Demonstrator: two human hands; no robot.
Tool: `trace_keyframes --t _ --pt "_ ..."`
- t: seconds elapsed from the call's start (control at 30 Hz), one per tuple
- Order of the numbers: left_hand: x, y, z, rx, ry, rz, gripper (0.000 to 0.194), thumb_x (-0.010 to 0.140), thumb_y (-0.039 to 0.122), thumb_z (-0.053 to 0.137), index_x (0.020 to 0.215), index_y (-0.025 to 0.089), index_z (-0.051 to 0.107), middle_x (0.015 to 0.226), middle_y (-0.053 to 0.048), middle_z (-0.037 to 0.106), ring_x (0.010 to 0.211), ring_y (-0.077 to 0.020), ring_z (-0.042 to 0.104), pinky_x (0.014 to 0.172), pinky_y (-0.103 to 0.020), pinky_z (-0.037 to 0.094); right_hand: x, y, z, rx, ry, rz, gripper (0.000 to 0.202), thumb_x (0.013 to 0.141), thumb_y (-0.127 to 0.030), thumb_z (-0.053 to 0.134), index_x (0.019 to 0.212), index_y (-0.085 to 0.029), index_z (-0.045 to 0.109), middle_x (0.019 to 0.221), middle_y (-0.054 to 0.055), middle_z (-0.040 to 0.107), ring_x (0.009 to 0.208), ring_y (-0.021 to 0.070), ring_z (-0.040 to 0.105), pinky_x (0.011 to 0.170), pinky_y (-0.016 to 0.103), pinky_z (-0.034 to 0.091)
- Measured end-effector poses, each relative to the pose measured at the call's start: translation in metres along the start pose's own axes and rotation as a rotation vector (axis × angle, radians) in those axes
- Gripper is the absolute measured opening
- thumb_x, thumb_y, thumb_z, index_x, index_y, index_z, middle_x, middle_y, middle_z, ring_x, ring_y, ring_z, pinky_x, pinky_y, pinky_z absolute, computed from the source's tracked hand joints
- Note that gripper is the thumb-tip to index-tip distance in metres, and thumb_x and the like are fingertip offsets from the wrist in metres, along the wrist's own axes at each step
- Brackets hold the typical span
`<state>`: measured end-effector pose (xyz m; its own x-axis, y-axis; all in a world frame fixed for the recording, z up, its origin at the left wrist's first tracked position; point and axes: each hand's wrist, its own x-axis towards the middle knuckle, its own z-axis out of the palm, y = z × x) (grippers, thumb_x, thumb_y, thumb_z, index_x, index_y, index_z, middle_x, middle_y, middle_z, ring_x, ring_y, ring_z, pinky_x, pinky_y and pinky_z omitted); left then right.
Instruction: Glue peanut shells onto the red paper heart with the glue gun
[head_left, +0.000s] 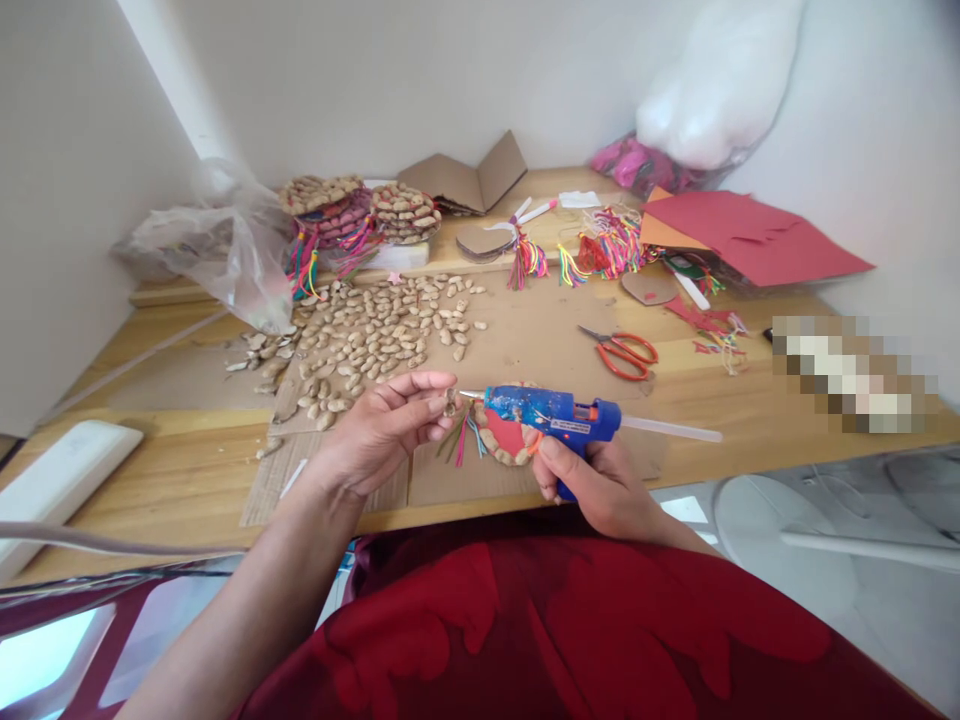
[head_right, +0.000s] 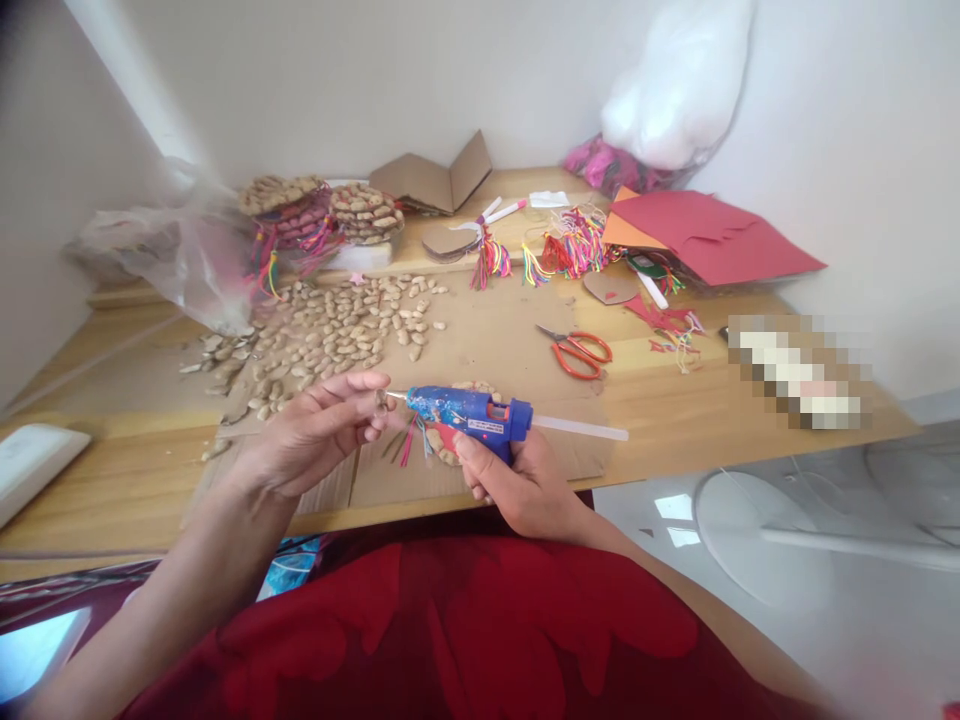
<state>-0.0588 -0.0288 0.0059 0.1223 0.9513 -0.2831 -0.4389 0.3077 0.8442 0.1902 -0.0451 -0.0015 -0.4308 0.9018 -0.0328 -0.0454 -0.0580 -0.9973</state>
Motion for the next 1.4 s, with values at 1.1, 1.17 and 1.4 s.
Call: trace_keyframes --t 1.1,1.17,1.4 --pt "-0.012 -0.004 0.009 0.022 0.016 0.015 0.033 0.066 0.018 0.094 0.094 0.014 0.078 0.082 -0.004 0.074 0.064 -0.0104 0.069 0.056 -0.017 0.055 -0.012 0.005 0.003 -0.105 0.005 -0.095 0.03 0.102 -0.046 0.056 0.087 -0.021 0.059 0.063 -0.003 0.053 0.053 0.0115 0.052 0.05 0.027 0.044" --pt "-0.012 -0.004 0.008 0.022 0.012 0.014 0.032 0.066 0.019 0.093 0.094 0.015 0.078 0.082 -0.004 0.074 0.064 -0.0106 0.069 0.056 -0.017 0.055 -0.012 0.005 0.003 -0.11 0.004 -0.101 0.03 0.102 -0.046 0.055 0.085 -0.021 0.058 0.063 -0.003 0.053 0.053 0.0114 0.051 0.05 0.027 0.043" --pt "-0.013 -0.004 0.008 0.017 0.016 0.027 0.032 0.065 0.019 0.095 0.094 0.015 0.079 0.079 -0.003 0.073 0.063 -0.0106 0.068 0.055 -0.018 0.054 -0.012 0.001 0.005 -0.129 -0.003 -0.122 0.032 0.103 -0.044 0.054 0.081 -0.022 0.055 0.062 -0.003 0.052 0.052 0.0111 0.051 0.05 0.026 0.043"
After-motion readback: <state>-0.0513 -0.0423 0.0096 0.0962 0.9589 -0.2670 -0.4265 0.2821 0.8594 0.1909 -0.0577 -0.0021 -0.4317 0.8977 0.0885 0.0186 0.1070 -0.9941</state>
